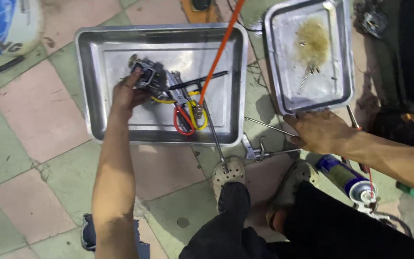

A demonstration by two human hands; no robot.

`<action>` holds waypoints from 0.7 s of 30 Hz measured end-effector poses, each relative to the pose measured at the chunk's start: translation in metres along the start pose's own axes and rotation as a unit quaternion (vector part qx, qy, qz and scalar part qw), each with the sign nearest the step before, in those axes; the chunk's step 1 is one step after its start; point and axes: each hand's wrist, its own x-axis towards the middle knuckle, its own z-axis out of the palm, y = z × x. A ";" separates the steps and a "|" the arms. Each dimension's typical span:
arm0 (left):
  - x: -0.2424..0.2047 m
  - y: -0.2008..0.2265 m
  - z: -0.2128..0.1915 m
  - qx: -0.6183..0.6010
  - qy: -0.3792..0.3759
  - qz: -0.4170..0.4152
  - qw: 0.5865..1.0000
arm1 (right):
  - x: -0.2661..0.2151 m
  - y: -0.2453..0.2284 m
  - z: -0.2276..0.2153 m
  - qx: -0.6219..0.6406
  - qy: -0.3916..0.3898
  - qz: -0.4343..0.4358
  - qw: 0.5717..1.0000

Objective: The person cleans a disassembled carburetor and its small parts using a spray can and an air blow gun. They spray the components over a metal tray, use the air gun to blow out debris, and handle the parts with pliers and their hands.

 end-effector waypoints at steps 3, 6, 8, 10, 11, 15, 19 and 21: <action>-0.003 0.007 -0.009 0.059 -0.014 -0.014 0.998 | -0.002 0.005 0.017 0.000 0.024 -0.012 1.000; -0.031 0.028 -0.006 0.095 -0.034 -0.012 0.995 | -0.025 0.005 0.015 0.004 0.035 0.012 0.999; -0.044 0.031 -0.010 0.127 -0.022 -0.006 0.992 | -0.048 0.006 0.001 0.012 0.014 0.035 0.999; -0.053 0.026 -0.015 0.156 -0.010 0.001 0.988 | -0.057 0.014 0.025 0.018 -0.007 0.058 0.998; -0.058 0.019 -0.019 0.363 0.124 0.117 0.916 | -0.054 0.020 0.055 0.004 0.023 0.059 0.998; -0.114 -0.034 0.037 0.546 0.130 0.361 0.745 | -0.034 -0.006 0.153 -0.057 0.144 0.052 0.987; -0.147 -0.071 0.104 0.519 -0.049 0.553 0.650 | 0.014 -0.074 0.134 -0.034 0.158 -0.053 0.985; -0.150 -0.089 0.127 0.467 -0.082 0.564 0.676 | 0.054 -0.089 0.180 -0.069 0.372 -0.058 0.924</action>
